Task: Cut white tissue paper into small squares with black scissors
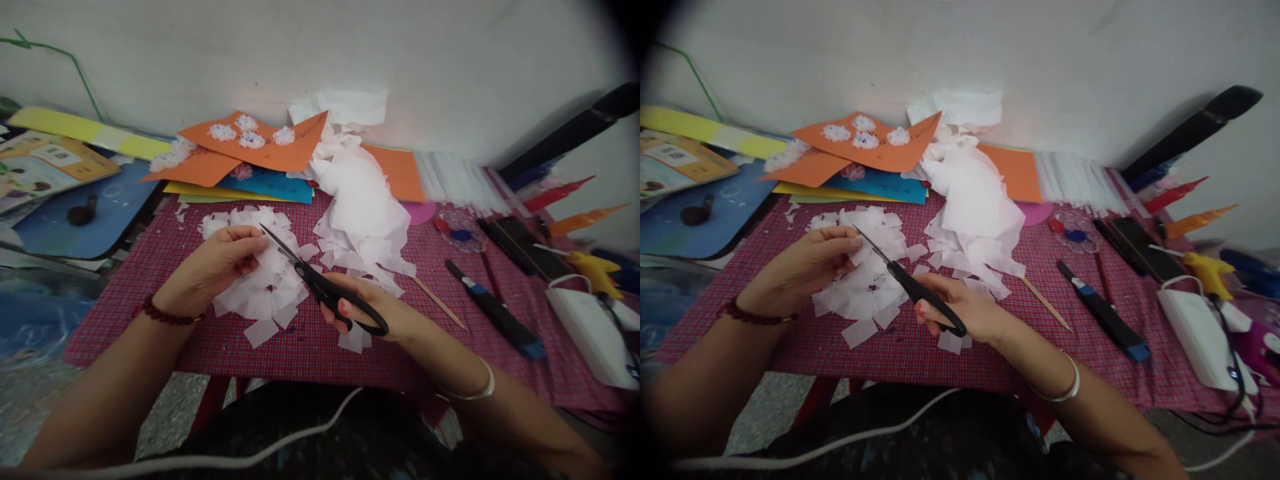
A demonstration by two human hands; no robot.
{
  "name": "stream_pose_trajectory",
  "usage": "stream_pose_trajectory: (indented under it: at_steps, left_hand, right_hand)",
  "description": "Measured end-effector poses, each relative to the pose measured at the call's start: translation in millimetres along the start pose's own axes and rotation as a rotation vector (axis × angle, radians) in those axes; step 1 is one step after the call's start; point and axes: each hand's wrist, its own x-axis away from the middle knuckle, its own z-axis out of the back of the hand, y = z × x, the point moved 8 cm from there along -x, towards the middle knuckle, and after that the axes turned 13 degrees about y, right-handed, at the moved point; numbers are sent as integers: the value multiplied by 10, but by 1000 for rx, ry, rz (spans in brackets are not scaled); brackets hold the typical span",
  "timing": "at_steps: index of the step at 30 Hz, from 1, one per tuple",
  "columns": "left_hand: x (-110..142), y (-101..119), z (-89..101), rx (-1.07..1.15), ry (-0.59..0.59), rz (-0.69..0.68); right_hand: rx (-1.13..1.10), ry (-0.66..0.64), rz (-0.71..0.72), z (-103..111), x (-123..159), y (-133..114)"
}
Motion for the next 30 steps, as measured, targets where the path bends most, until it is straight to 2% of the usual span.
stream_pose_trajectory:
  at_steps: [6,13,17,19,21,24,26,28,30]
  left_hand:
    - [16,9,9,-30,21,-1]
    - [12,24,89,-119,8,-66]
    - [-32,112,200,-193,58,-192]
    - [-37,189,248,-256,103,-282]
    - [-28,256,306,-392,183,-367]
    - [26,377,389,-600,330,-526]
    - [85,452,386,-650,364,-629]
    - [160,527,335,-663,368,-711]
    - [248,604,228,-703,366,-770]
  right_hand:
    - [1,25,-17,11,8,43]
    - [-39,-168,79,-60,32,28]
    - [-109,-142,90,51,30,107]
    - [-114,-134,152,144,64,14]
    - [-88,-109,223,281,133,-180]
    - [-70,97,284,646,260,-534]
    - [-36,255,282,896,347,-690]
    - [-14,371,289,1091,408,-766]
    - [-20,431,274,1213,418,-749]
